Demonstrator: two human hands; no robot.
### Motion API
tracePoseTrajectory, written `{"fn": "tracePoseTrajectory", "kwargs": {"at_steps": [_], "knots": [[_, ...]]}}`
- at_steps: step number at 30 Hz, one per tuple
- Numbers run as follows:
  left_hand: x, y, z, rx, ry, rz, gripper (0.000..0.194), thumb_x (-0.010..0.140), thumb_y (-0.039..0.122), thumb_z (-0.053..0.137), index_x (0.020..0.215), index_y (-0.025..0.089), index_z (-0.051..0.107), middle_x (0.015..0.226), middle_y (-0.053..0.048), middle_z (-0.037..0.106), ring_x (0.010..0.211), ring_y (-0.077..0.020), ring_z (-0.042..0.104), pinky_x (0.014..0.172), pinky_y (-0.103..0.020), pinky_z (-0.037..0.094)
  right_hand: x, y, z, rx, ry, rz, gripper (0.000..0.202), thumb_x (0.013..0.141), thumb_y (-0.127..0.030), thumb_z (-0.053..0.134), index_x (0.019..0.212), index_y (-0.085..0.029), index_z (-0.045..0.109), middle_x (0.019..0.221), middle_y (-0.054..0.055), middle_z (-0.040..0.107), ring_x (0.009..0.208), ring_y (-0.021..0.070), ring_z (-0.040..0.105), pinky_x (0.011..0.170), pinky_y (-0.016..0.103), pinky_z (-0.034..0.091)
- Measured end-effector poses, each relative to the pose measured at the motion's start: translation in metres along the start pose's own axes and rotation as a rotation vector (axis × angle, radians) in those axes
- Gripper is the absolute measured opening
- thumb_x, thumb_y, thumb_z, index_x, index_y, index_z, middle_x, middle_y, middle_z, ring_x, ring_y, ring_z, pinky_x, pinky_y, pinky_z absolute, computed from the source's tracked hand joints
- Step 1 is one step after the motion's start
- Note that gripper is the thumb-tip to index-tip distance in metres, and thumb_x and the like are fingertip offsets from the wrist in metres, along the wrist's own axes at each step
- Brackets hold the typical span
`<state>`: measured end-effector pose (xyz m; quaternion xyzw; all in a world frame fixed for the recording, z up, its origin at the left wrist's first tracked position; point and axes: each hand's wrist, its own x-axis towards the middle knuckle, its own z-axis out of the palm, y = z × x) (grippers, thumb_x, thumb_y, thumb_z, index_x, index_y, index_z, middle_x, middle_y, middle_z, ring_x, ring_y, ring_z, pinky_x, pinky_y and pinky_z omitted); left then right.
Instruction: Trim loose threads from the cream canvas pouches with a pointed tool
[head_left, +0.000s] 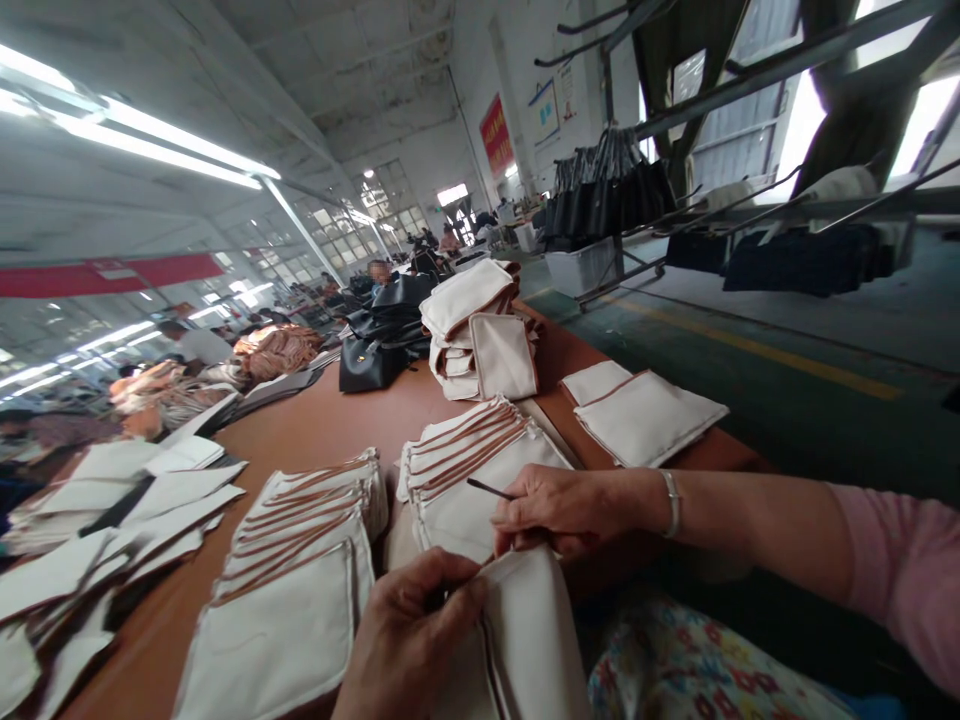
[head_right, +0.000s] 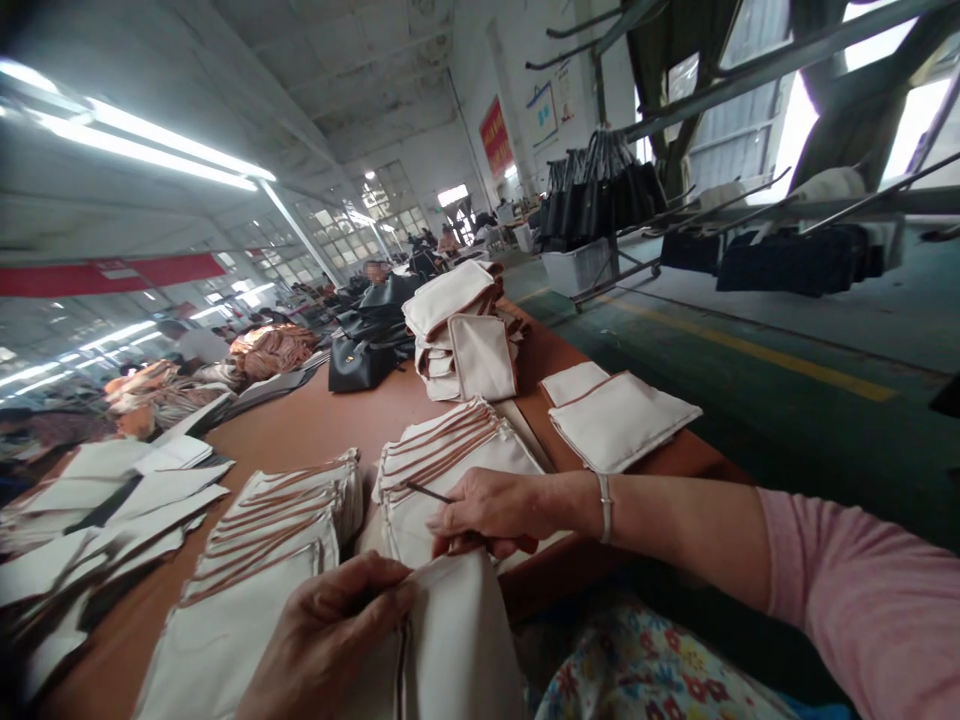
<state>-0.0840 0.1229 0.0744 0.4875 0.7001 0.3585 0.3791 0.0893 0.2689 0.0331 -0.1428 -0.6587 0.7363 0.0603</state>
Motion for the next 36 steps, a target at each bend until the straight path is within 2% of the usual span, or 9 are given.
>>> {"fn": "tracePoseTrajectory", "kwargs": {"at_steps": [6, 12, 15, 20, 24, 28, 30, 32, 36], "knots": [[-0.006, 0.003, 0.008, -0.025, 0.097, 0.086, 0.016, 0.068, 0.034, 0.077, 0.069, 0.018, 0.076, 0.060, -0.001, 0.063, 0.061, -0.0149, 0.050, 0.056, -0.021, 0.039, -0.002, 0.005, -0.004, -0.002, -0.105, 0.094, 0.038, 0.078, -0.051, 0.071, 0.085, -0.015, 0.061, 0.056, -0.008, 0.049, 0.032, 0.0033, 0.037, 0.026, 0.014, 0.025], [-0.003, -0.001, 0.007, -0.050, -0.022, 0.133, 0.017, 0.071, 0.034, 0.077, 0.067, 0.017, 0.075, 0.061, -0.001, 0.059, 0.059, -0.0129, 0.047, 0.055, -0.021, 0.037, -0.006, 0.023, 0.004, -0.022, -0.049, -0.075, 0.037, 0.080, -0.047, 0.071, 0.083, -0.012, 0.060, 0.059, -0.007, 0.049, 0.042, 0.0025, 0.039, 0.036, 0.013, 0.030], [0.001, -0.005, 0.004, 0.026, -0.070, 0.185, 0.015, 0.073, 0.033, 0.075, 0.069, 0.018, 0.077, 0.062, -0.002, 0.059, 0.057, -0.0122, 0.047, 0.052, -0.021, 0.036, -0.009, 0.026, 0.007, -0.092, -0.008, -0.149, 0.038, 0.082, -0.048, 0.068, 0.082, -0.011, 0.060, 0.061, -0.006, 0.049, 0.048, 0.0035, 0.039, 0.042, 0.014, 0.031], [0.008, -0.006, 0.000, 0.210, -0.080, 0.329, 0.012, 0.076, 0.027, 0.072, 0.071, 0.019, 0.078, 0.063, -0.005, 0.063, 0.057, -0.0153, 0.054, 0.052, -0.023, 0.039, -0.007, 0.004, 0.002, -0.286, -0.122, -0.202, 0.026, 0.087, -0.036, 0.063, 0.084, -0.010, 0.064, 0.070, -0.003, 0.053, 0.064, 0.0058, 0.046, 0.056, 0.014, 0.038], [0.008, -0.004, 0.005, 0.269, -0.015, 0.408, 0.010, 0.075, 0.022, 0.071, 0.067, 0.021, 0.076, 0.062, -0.002, 0.062, 0.055, -0.0140, 0.054, 0.052, -0.022, 0.037, 0.000, -0.013, -0.001, -0.346, -0.167, -0.148, 0.025, 0.084, -0.036, 0.067, 0.095, -0.014, 0.068, 0.064, -0.005, 0.053, 0.054, 0.0049, 0.045, 0.049, 0.013, 0.036], [0.005, -0.007, 0.011, 0.179, 0.076, 0.301, 0.007, 0.070, 0.022, 0.075, 0.070, 0.021, 0.068, 0.056, 0.004, 0.054, 0.052, -0.0111, 0.045, 0.050, -0.021, 0.032, 0.003, -0.009, 0.001, -0.274, -0.128, -0.010, 0.032, 0.085, -0.043, 0.064, 0.101, -0.016, 0.068, 0.052, -0.008, 0.044, 0.038, 0.0049, 0.037, 0.035, 0.014, 0.029], [0.004, -0.009, 0.010, 0.074, 0.057, 0.197, 0.020, 0.064, 0.024, 0.081, 0.076, 0.021, 0.065, 0.057, 0.006, 0.051, 0.053, -0.0103, 0.042, 0.050, -0.020, 0.030, 0.003, -0.004, 0.002, -0.240, -0.095, -0.021, 0.032, 0.086, -0.042, 0.063, 0.100, -0.014, 0.069, 0.051, -0.008, 0.044, 0.037, 0.0051, 0.036, 0.033, 0.015, 0.027], [0.004, -0.010, 0.005, -0.031, -0.029, 0.101, 0.031, 0.060, 0.030, 0.085, 0.079, 0.020, 0.063, 0.060, 0.006, 0.052, 0.055, -0.0104, 0.043, 0.051, -0.020, 0.031, 0.002, 0.000, 0.003, -0.202, -0.075, -0.053, 0.030, 0.085, -0.039, 0.065, 0.097, -0.011, 0.070, 0.053, -0.007, 0.046, 0.039, 0.0040, 0.036, 0.034, 0.014, 0.026], [0.001, -0.016, -0.003, -0.141, -0.234, -0.005, 0.032, 0.070, 0.043, 0.080, 0.072, 0.017, 0.062, 0.062, 0.003, 0.054, 0.058, -0.0105, 0.044, 0.052, -0.020, 0.032, 0.000, 0.005, 0.004, -0.101, -0.080, -0.094, 0.024, 0.084, -0.028, 0.067, 0.096, -0.007, 0.070, 0.058, -0.006, 0.050, 0.043, 0.0022, 0.037, 0.042, 0.014, 0.031]]}}
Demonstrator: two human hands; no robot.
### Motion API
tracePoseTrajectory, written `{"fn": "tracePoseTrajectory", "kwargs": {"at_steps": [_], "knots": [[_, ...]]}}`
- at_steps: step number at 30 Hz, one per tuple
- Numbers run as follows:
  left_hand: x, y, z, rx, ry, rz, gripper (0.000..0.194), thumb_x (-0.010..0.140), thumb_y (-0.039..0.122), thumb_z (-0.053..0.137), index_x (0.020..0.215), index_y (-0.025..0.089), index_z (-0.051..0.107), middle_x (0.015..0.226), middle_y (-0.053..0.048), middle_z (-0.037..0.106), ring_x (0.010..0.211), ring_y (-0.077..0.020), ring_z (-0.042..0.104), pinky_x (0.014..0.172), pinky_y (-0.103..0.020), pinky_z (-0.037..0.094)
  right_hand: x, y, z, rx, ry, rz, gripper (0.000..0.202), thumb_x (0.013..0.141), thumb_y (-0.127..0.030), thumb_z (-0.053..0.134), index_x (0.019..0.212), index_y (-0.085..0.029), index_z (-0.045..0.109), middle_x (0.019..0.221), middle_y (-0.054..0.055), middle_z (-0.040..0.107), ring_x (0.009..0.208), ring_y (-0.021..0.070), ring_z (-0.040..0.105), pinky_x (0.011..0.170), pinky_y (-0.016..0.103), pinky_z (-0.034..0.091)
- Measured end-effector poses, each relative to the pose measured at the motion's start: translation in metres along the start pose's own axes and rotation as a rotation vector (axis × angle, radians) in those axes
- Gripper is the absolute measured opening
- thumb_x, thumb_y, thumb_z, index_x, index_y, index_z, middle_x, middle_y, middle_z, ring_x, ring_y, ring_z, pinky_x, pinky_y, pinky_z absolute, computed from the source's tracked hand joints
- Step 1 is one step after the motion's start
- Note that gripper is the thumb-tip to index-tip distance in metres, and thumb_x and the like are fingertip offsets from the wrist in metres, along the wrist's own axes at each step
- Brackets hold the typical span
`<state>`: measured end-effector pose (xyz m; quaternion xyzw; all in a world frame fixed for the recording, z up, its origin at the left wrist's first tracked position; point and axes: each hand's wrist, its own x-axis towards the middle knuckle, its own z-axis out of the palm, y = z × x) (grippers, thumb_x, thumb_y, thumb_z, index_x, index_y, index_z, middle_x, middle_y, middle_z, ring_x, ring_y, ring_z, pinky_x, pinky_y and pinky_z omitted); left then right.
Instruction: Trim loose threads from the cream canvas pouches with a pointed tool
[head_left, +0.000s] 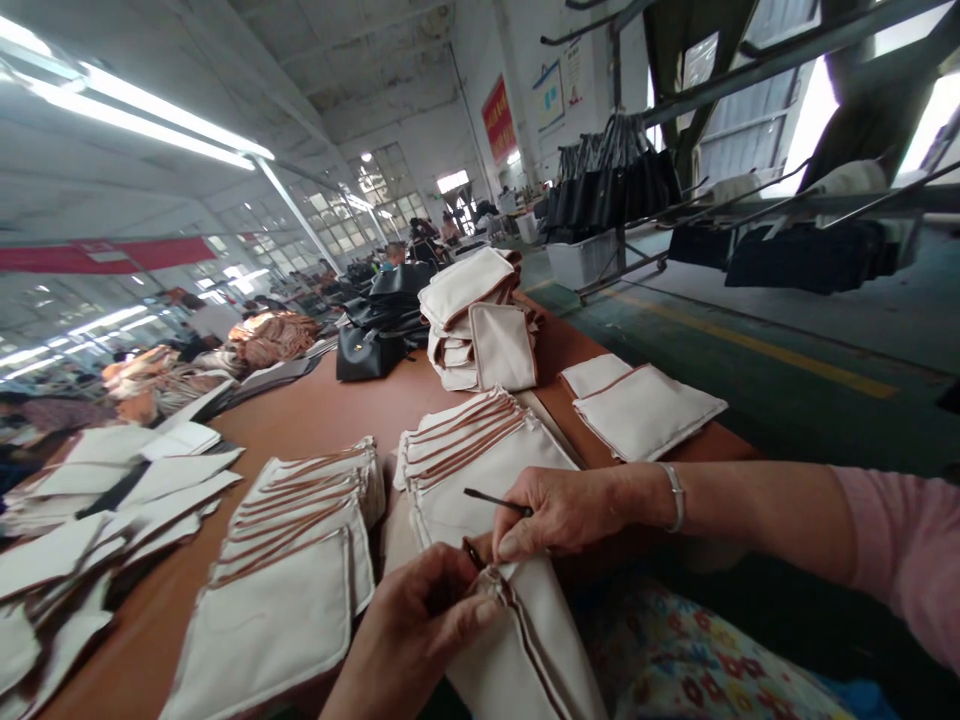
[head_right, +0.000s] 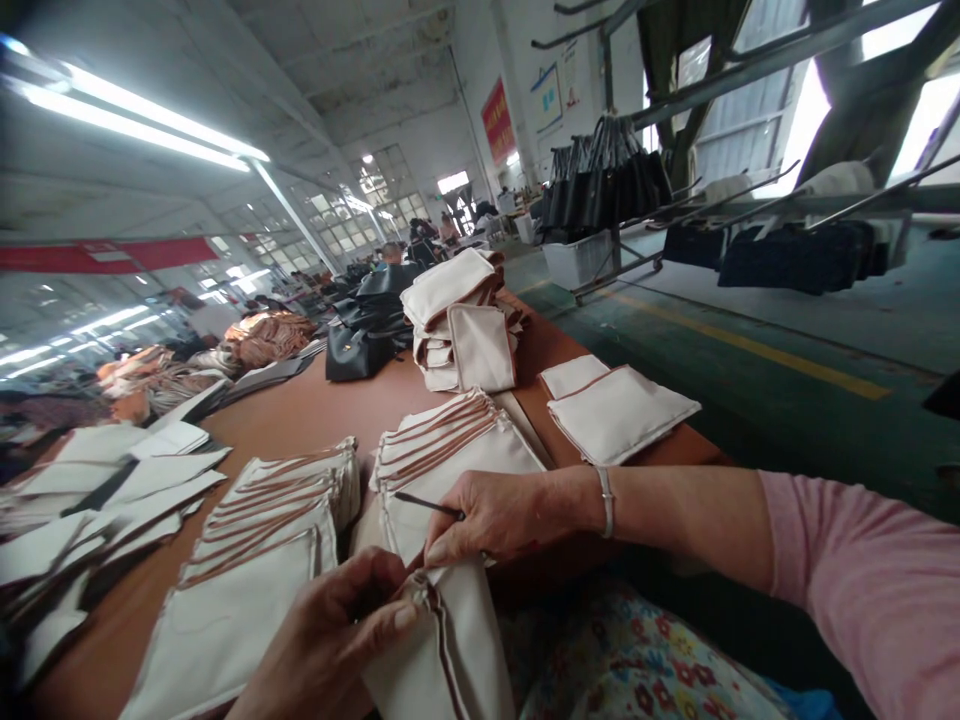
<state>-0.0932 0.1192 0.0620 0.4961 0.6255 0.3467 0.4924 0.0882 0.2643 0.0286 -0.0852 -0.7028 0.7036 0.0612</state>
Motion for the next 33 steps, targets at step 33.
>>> {"fn": "tracePoseTrajectory", "kwargs": {"at_steps": [33], "knots": [[0.006, 0.011, 0.013, -0.024, 0.052, -0.053, 0.022, 0.074, 0.036, 0.074, 0.071, 0.015, 0.070, 0.060, 0.000, 0.057, 0.056, -0.0119, 0.046, 0.051, -0.021, 0.030, 0.004, 0.000, 0.010, -0.266, 0.079, -0.073, 0.025, 0.078, -0.036, 0.069, 0.080, -0.012, 0.061, 0.068, -0.003, 0.056, 0.062, 0.0078, 0.048, 0.054, 0.016, 0.037]]}}
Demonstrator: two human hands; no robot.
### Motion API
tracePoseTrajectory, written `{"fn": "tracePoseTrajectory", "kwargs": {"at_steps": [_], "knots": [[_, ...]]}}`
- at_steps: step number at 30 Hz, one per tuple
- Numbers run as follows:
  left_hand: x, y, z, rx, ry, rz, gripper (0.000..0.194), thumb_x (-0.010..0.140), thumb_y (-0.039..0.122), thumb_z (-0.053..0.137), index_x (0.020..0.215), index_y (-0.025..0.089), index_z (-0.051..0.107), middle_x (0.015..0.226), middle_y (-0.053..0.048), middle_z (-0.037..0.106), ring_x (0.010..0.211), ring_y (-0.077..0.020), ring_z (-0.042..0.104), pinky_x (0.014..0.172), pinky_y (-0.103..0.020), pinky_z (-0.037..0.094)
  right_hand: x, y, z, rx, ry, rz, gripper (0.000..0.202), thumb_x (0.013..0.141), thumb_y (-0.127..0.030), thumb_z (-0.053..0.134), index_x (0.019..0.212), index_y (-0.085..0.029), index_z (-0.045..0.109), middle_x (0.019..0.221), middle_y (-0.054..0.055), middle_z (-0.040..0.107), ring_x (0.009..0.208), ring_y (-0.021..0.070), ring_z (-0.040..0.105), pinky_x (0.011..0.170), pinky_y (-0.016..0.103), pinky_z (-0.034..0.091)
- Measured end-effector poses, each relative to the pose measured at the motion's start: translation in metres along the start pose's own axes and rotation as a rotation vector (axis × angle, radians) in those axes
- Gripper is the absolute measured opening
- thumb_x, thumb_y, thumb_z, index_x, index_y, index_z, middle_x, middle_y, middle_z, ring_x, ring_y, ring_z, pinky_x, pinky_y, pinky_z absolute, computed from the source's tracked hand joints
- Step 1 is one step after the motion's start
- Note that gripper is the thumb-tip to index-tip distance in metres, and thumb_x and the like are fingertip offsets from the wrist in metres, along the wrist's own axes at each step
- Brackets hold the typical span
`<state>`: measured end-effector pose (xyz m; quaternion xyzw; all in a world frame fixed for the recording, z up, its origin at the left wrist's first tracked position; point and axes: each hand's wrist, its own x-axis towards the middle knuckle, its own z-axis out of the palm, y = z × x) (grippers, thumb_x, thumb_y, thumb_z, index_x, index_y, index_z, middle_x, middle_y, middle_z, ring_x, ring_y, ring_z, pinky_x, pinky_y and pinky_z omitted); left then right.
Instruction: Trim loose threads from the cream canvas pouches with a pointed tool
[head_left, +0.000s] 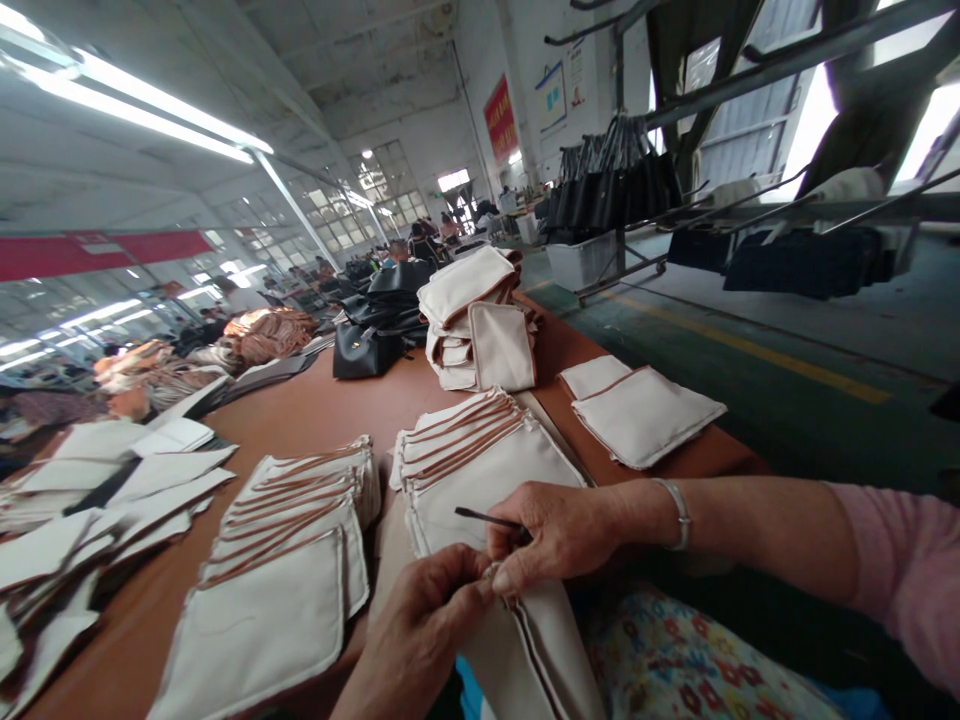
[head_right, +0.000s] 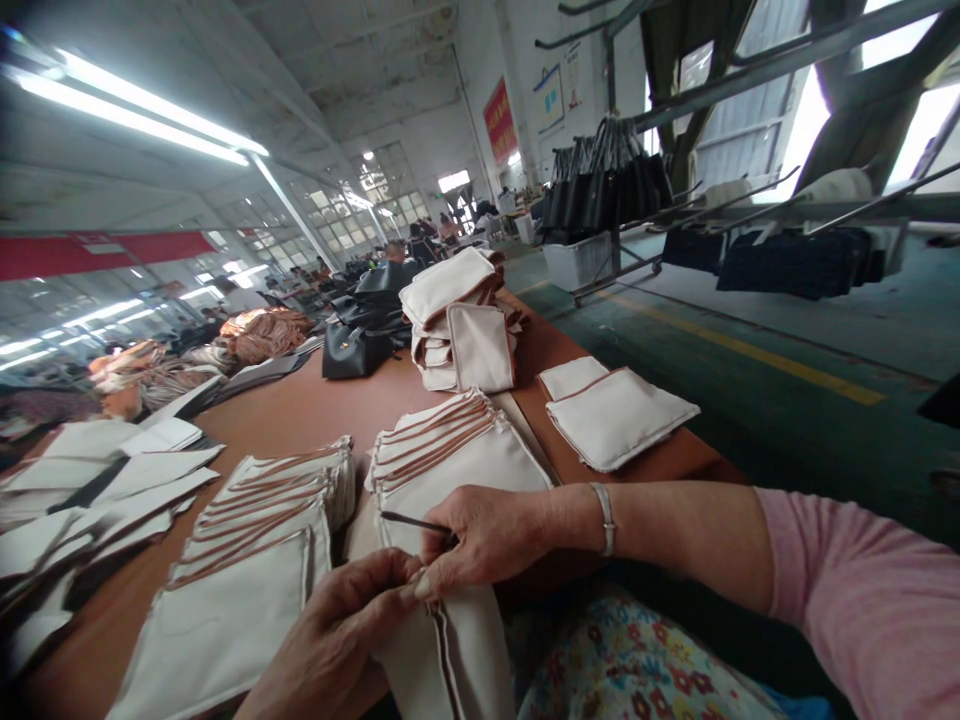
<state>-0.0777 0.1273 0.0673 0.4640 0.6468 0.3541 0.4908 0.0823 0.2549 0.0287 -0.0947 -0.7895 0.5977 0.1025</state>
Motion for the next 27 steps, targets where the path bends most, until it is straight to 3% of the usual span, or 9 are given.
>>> {"fn": "tracePoseTrajectory", "kwargs": {"at_steps": [4, 8, 11, 17, 27], "knots": [[0.000, -0.007, 0.004, -0.057, 0.027, -0.053, 0.019, 0.077, 0.035, 0.069, 0.073, 0.017, 0.067, 0.058, 0.002, 0.056, 0.052, -0.0104, 0.045, 0.048, -0.021, 0.027, -0.001, 0.001, -0.001, 0.007, -0.029, 0.083, 0.013, 0.083, -0.026, 0.056, 0.080, -0.014, 0.061, 0.062, -0.005, 0.050, 0.053, 0.0057, 0.043, 0.048, 0.015, 0.033], [0.003, -0.014, 0.007, -0.153, 0.050, -0.121, 0.022, 0.073, 0.037, 0.073, 0.074, 0.016, 0.066, 0.059, 0.001, 0.058, 0.052, -0.0113, 0.049, 0.049, -0.021, 0.031, -0.003, -0.002, -0.004, 0.097, -0.075, 0.183, 0.024, 0.088, -0.038, 0.051, 0.086, -0.015, 0.059, 0.057, -0.006, 0.046, 0.040, 0.0060, 0.040, 0.037, 0.015, 0.031], [0.005, -0.013, 0.008, -0.164, 0.053, -0.113, 0.024, 0.073, 0.039, 0.072, 0.072, 0.016, 0.066, 0.059, 0.001, 0.058, 0.054, -0.0121, 0.051, 0.049, -0.021, 0.032, -0.002, -0.002, -0.005, 0.103, -0.071, 0.159, 0.029, 0.085, -0.044, 0.057, 0.084, -0.015, 0.059, 0.056, -0.005, 0.046, 0.039, 0.0061, 0.040, 0.035, 0.015, 0.031], [0.008, -0.019, 0.007, -0.301, 0.015, -0.194, 0.019, 0.071, 0.033, 0.074, 0.073, 0.016, 0.065, 0.059, 0.002, 0.057, 0.051, -0.0106, 0.049, 0.050, -0.022, 0.032, -0.001, 0.000, -0.002, 0.101, -0.063, 0.170, 0.020, 0.082, -0.035, 0.060, 0.084, -0.015, 0.061, 0.057, -0.005, 0.048, 0.041, 0.0053, 0.041, 0.036, 0.013, 0.033], [0.009, -0.033, 0.009, -0.256, 0.004, -0.046, 0.035, 0.063, 0.041, 0.083, 0.067, 0.016, 0.059, 0.057, 0.003, 0.055, 0.051, -0.0088, 0.044, 0.049, -0.021, 0.031, -0.002, 0.000, 0.002, 0.145, -0.059, 0.202, 0.014, 0.083, -0.029, 0.057, 0.084, -0.015, 0.059, 0.051, -0.007, 0.045, 0.038, 0.0054, 0.040, 0.034, 0.013, 0.032]]}}
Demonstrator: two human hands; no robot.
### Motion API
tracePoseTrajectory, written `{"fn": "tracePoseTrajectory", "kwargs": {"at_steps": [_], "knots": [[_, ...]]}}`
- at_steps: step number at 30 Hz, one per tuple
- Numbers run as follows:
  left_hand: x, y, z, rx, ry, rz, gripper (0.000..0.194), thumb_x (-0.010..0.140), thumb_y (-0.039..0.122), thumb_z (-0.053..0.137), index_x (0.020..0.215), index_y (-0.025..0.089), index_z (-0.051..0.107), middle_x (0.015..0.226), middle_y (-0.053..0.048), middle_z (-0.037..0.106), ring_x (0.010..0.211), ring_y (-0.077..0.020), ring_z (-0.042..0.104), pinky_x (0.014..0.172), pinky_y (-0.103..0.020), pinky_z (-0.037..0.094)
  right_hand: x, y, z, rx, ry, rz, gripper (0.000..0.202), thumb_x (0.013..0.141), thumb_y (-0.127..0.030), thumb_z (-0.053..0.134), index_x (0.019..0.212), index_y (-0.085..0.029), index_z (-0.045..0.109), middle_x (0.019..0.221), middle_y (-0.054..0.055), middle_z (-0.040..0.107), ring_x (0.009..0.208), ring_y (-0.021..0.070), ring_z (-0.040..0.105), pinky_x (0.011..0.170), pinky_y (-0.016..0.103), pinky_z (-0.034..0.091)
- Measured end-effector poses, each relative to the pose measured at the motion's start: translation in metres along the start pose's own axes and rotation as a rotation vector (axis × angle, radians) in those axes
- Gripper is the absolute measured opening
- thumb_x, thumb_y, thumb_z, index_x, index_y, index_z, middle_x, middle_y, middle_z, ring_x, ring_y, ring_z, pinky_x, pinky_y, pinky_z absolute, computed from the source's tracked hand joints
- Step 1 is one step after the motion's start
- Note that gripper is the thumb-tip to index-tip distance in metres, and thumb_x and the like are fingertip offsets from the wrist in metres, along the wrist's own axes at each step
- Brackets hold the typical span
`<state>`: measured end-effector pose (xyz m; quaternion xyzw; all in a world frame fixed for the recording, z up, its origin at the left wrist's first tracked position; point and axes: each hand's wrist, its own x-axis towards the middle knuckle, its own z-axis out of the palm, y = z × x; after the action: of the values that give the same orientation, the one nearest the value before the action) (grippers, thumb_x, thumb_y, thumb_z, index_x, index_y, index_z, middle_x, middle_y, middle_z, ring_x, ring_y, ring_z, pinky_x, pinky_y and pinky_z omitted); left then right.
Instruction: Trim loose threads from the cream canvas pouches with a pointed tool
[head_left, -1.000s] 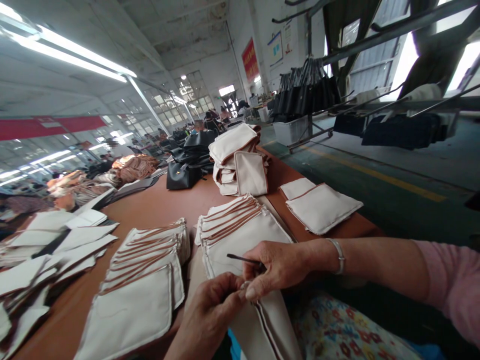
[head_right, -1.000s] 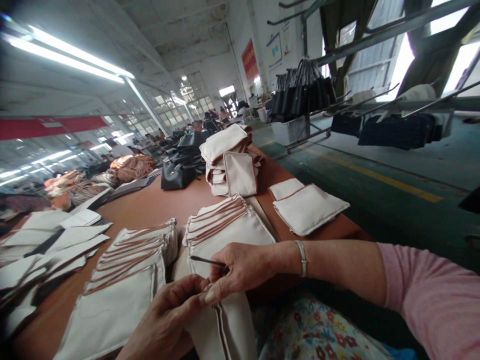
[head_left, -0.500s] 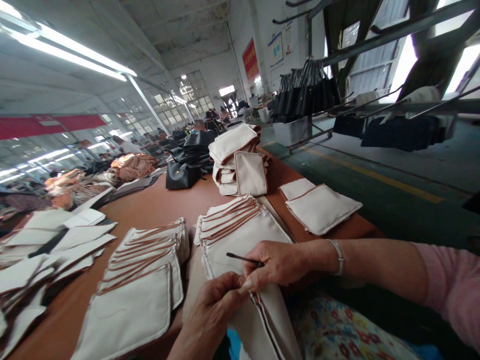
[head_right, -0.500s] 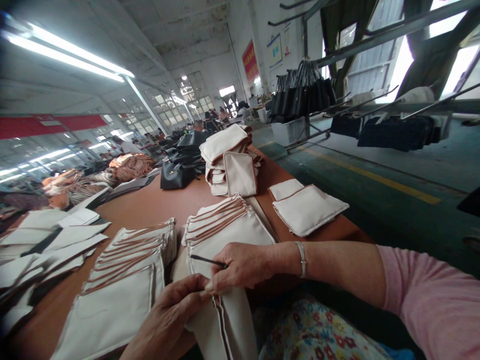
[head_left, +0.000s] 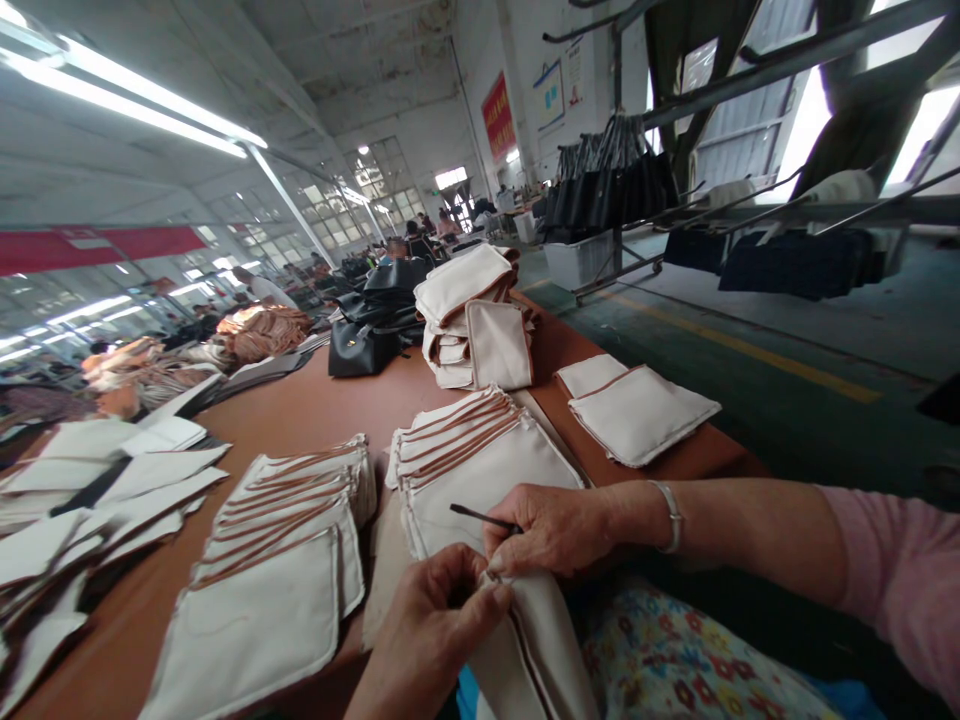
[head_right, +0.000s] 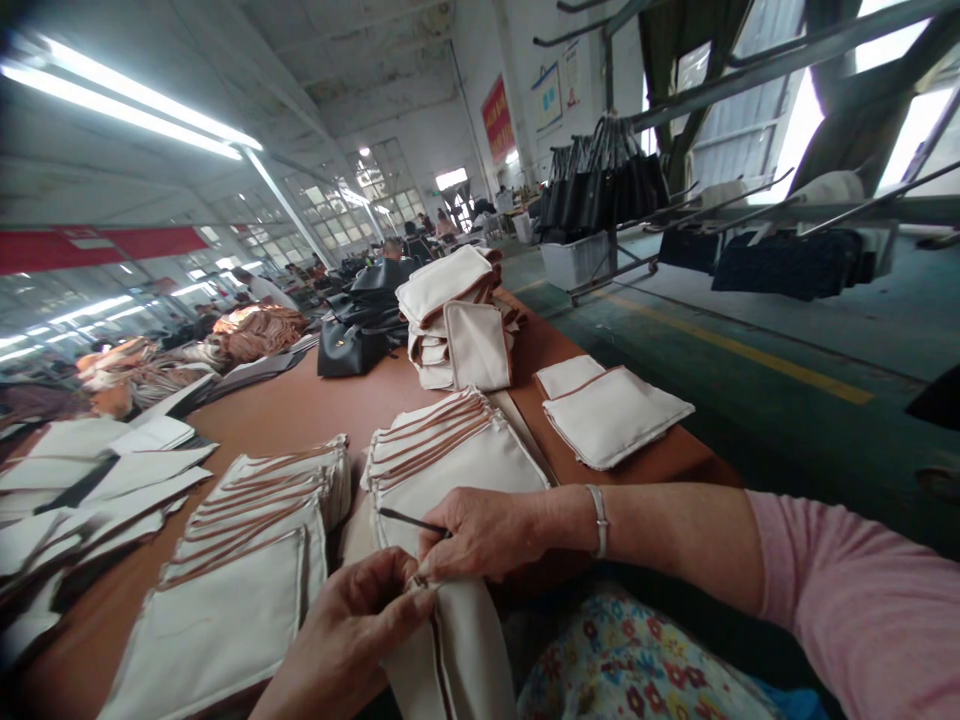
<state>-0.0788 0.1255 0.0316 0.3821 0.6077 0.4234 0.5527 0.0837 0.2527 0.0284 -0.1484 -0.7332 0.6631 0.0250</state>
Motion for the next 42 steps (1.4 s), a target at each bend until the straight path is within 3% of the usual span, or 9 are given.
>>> {"fn": "tracePoseTrajectory", "kwargs": {"at_steps": [14, 19, 22, 25, 27, 29, 34, 38, 42], "knots": [[-0.009, 0.005, 0.001, -0.086, -0.057, -0.089, 0.027, 0.072, 0.036, 0.080, 0.076, 0.014, 0.066, 0.062, 0.001, 0.059, 0.053, -0.0072, 0.044, 0.050, -0.020, 0.028, -0.004, 0.006, 0.002, 0.148, -0.009, 0.024, 0.007, 0.084, -0.022, 0.056, 0.084, -0.016, 0.055, 0.053, -0.009, 0.044, 0.034, 0.0041, 0.037, 0.031, 0.012, 0.030], [-0.007, 0.003, 0.001, -0.088, -0.044, -0.103, 0.026, 0.073, 0.035, 0.079, 0.077, 0.013, 0.065, 0.063, -0.001, 0.061, 0.054, -0.0080, 0.047, 0.052, -0.020, 0.030, -0.007, 0.004, 0.002, 0.078, 0.023, 0.006, 0.023, 0.087, -0.038, 0.058, 0.088, -0.015, 0.056, 0.056, -0.008, 0.044, 0.038, 0.0052, 0.037, 0.035, 0.015, 0.030], [-0.008, 0.003, 0.001, -0.101, -0.015, -0.110, 0.028, 0.072, 0.036, 0.080, 0.077, 0.013, 0.066, 0.063, -0.001, 0.062, 0.052, -0.0077, 0.047, 0.050, -0.019, 0.030, -0.010, -0.002, 0.001, -0.102, 0.129, -0.130, 0.031, 0.088, -0.045, 0.058, 0.092, -0.014, 0.059, 0.068, -0.003, 0.052, 0.054, 0.0086, 0.046, 0.051, 0.020, 0.040], [-0.010, 0.003, 0.000, -0.123, 0.026, -0.120, 0.028, 0.070, 0.036, 0.082, 0.075, 0.014, 0.065, 0.059, 0.001, 0.060, 0.048, -0.0072, 0.046, 0.047, -0.019, 0.030, -0.020, -0.012, -0.001, -0.326, 0.333, -0.394, 0.033, 0.098, -0.040, 0.042, 0.090, -0.013, 0.058, 0.082, 0.004, 0.057, 0.078, 0.0145, 0.053, 0.077, 0.027, 0.045], [-0.011, 0.001, 0.000, -0.140, 0.051, -0.120, 0.029, 0.069, 0.037, 0.083, 0.074, 0.015, 0.064, 0.059, 0.001, 0.061, 0.048, -0.0079, 0.048, 0.047, -0.018, 0.032, -0.031, -0.017, 0.000, -0.394, 0.412, -0.476, 0.036, 0.101, -0.035, 0.032, 0.087, -0.013, 0.057, 0.084, 0.006, 0.057, 0.081, 0.0157, 0.053, 0.084, 0.030, 0.044], [-0.011, -0.001, 0.001, -0.151, 0.075, -0.113, 0.031, 0.068, 0.038, 0.084, 0.075, 0.015, 0.065, 0.060, 0.000, 0.064, 0.048, -0.0089, 0.051, 0.048, -0.019, 0.035, -0.044, -0.021, 0.002, -0.383, 0.349, -0.416, 0.039, 0.102, -0.031, 0.027, 0.084, -0.014, 0.057, 0.075, 0.003, 0.055, 0.071, 0.0140, 0.053, 0.076, 0.027, 0.045], [-0.011, -0.005, 0.004, -0.149, 0.128, -0.104, 0.035, 0.061, 0.039, 0.088, 0.074, 0.014, 0.067, 0.058, -0.001, 0.064, 0.047, -0.0085, 0.050, 0.046, -0.018, 0.035, -0.065, -0.017, 0.010, -0.279, -0.013, -0.068, 0.032, 0.098, -0.026, 0.035, 0.073, -0.016, 0.053, 0.054, -0.003, 0.048, 0.047, 0.0092, 0.047, 0.049, 0.019, 0.037], [-0.010, -0.004, 0.005, -0.151, 0.123, -0.108, 0.036, 0.061, 0.040, 0.088, 0.075, 0.014, 0.066, 0.060, -0.001, 0.064, 0.048, -0.0087, 0.051, 0.048, -0.019, 0.035, -0.065, -0.013, 0.012, -0.212, -0.085, 0.060, 0.023, 0.093, -0.018, 0.041, 0.071, -0.017, 0.048, 0.052, -0.004, 0.047, 0.044, 0.0080, 0.046, 0.044, 0.017, 0.034], [-0.008, -0.005, 0.005, -0.100, 0.103, -0.080, 0.035, 0.062, 0.040, 0.087, 0.074, 0.014, 0.066, 0.060, 0.000, 0.064, 0.049, -0.0081, 0.050, 0.049, -0.019, 0.034, -0.061, -0.011, 0.014, -0.117, -0.114, 0.253, 0.022, 0.094, -0.016, 0.034, 0.077, -0.017, 0.048, 0.053, -0.004, 0.051, 0.038, 0.0079, 0.046, 0.040, 0.016, 0.037]]}}
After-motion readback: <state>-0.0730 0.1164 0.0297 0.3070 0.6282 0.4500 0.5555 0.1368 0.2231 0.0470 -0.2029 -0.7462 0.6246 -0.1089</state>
